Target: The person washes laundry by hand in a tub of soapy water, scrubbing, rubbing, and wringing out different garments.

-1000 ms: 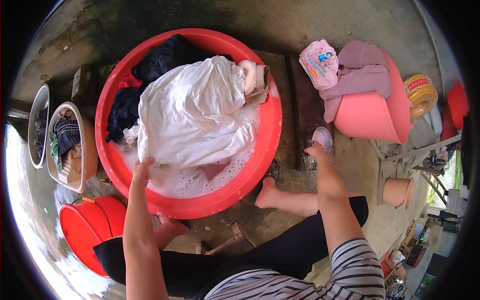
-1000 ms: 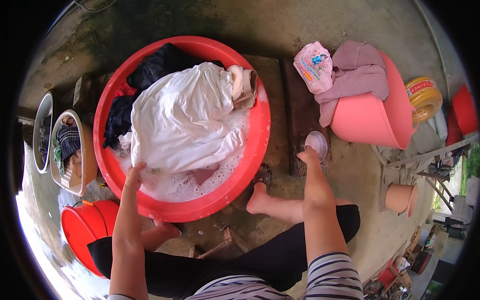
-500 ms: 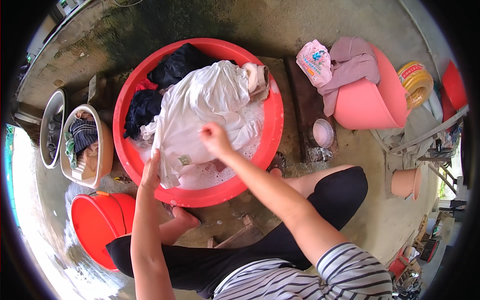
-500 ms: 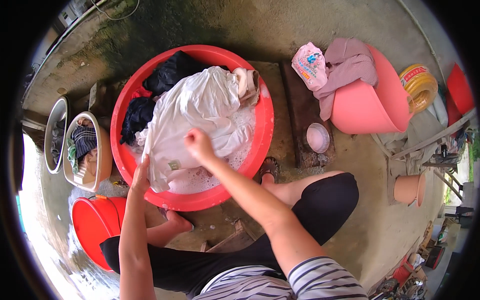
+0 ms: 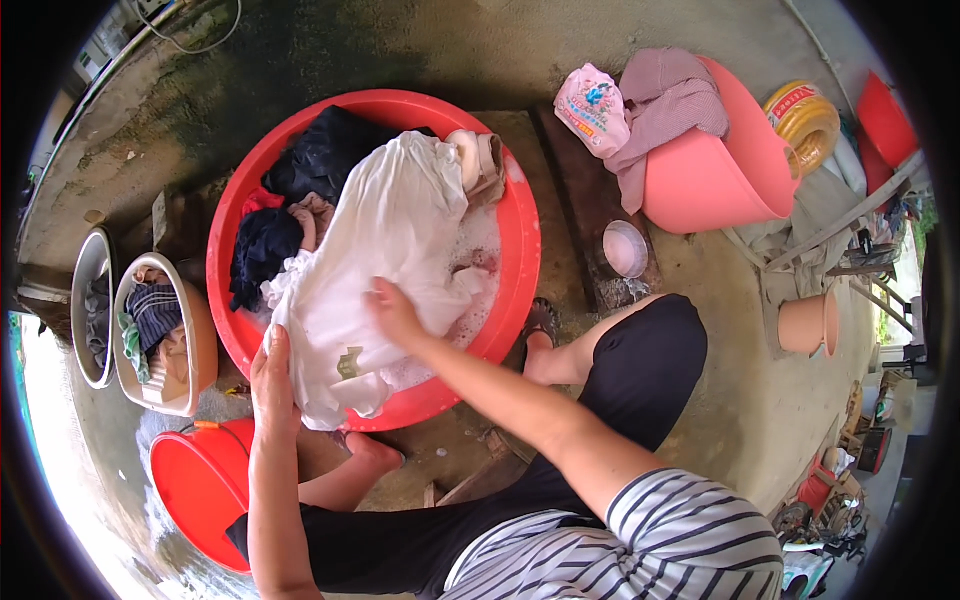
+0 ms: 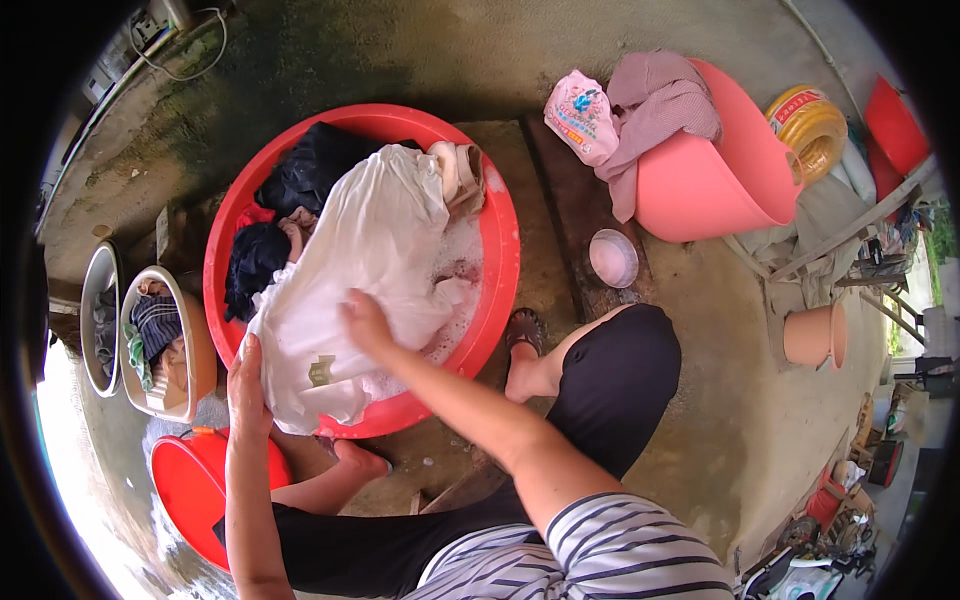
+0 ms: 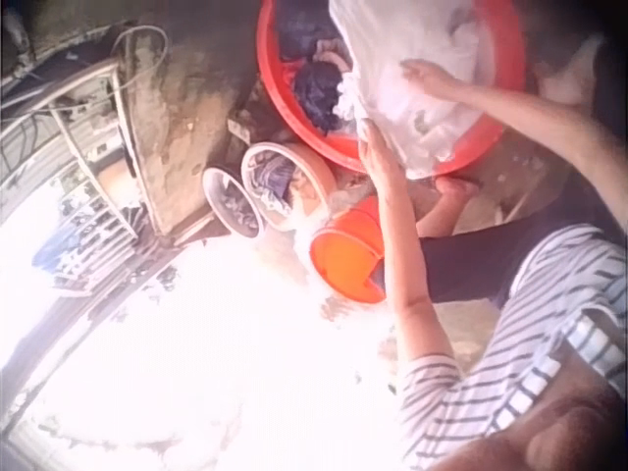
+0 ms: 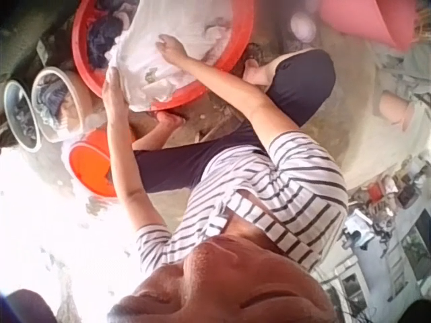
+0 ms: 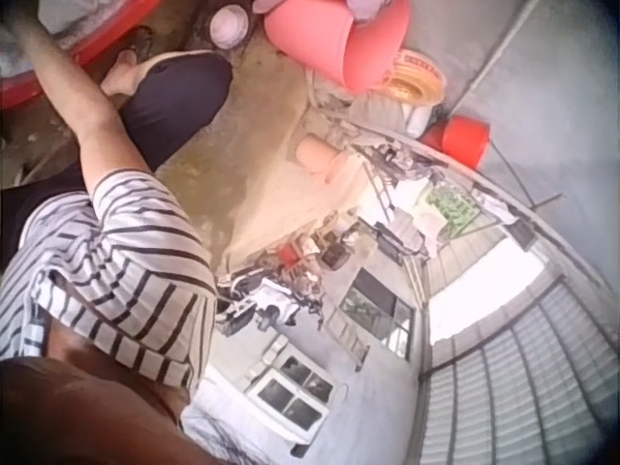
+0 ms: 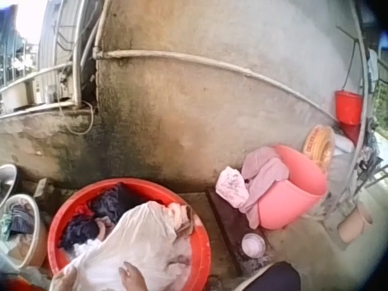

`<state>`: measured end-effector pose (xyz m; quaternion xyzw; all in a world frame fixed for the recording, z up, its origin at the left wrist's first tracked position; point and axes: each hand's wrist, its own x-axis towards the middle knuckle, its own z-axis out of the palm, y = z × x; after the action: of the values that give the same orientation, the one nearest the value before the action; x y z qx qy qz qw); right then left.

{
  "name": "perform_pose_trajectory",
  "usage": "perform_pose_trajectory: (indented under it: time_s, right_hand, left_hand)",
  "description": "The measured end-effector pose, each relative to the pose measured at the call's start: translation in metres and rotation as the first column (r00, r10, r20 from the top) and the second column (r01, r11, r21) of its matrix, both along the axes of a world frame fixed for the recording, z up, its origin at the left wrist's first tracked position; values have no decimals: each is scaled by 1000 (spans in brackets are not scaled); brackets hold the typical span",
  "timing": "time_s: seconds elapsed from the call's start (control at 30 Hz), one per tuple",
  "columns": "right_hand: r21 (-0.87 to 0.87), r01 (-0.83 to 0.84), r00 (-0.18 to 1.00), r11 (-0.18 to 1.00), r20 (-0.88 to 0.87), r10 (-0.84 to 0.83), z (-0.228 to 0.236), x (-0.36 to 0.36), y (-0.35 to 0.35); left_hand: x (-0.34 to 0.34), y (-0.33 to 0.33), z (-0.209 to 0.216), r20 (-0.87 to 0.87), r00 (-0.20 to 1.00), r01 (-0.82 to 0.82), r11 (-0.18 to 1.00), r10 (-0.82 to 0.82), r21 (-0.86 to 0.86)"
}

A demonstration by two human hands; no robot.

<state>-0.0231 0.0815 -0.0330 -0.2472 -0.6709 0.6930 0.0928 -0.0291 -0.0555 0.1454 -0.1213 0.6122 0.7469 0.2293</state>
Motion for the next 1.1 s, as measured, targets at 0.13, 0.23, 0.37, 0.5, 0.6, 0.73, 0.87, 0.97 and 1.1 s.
perform_pose_trajectory:
  time_s: [0.13, 0.23, 0.37, 0.5, 0.6, 0.73, 0.87, 0.97, 1.1]
  right_hand:
    - [332, -76, 877, 940, -425, 222, 81, 1, -61]
    - [795, -186, 940, 577, -28, 341, -3, 1, -3]
    - [414, -755, 573, 508, 793, 206, -2, 2, 82]
    - [777, -397, 852, 489, 113, 512, 98, -19, 57]
    - [848, -281, 855, 449, 8, 519, 119, -39, 49]
    - [844, -317, 737, 431, -67, 673, 118, -43, 72]
    - [679, -524, 525, 515, -219, 822, 195, -14, 89]
    - [-1, -720, 670, 694, -261, 695, 227, -6, 79]
    - [-578, -397, 917, 713, -218, 334, 221, -26, 93]
  left_hand:
    - [-4, -8, 1, -87, 994, -80, 993, 73, -81]
    - [-10, 2, 35, -93, 995, -36, 995, 45, 91]
    - [-15, -14, 64, -119, 992, 30, 1000, -29, 3]
    - [-12, -7, 95, -160, 977, 105, 974, -138, -199]
    - [0, -7, 113, -267, 951, 116, 983, -152, -145]
    - [-3, -27, 141, -338, 940, 24, 998, -45, -66]
    - [-40, -52, 93, -93, 991, -75, 980, 94, 184]
    - [-63, -53, 36, 58, 995, 63, 973, -78, 221]
    - [-76, -27, -4, 153, 988, 23, 1000, -21, -9]
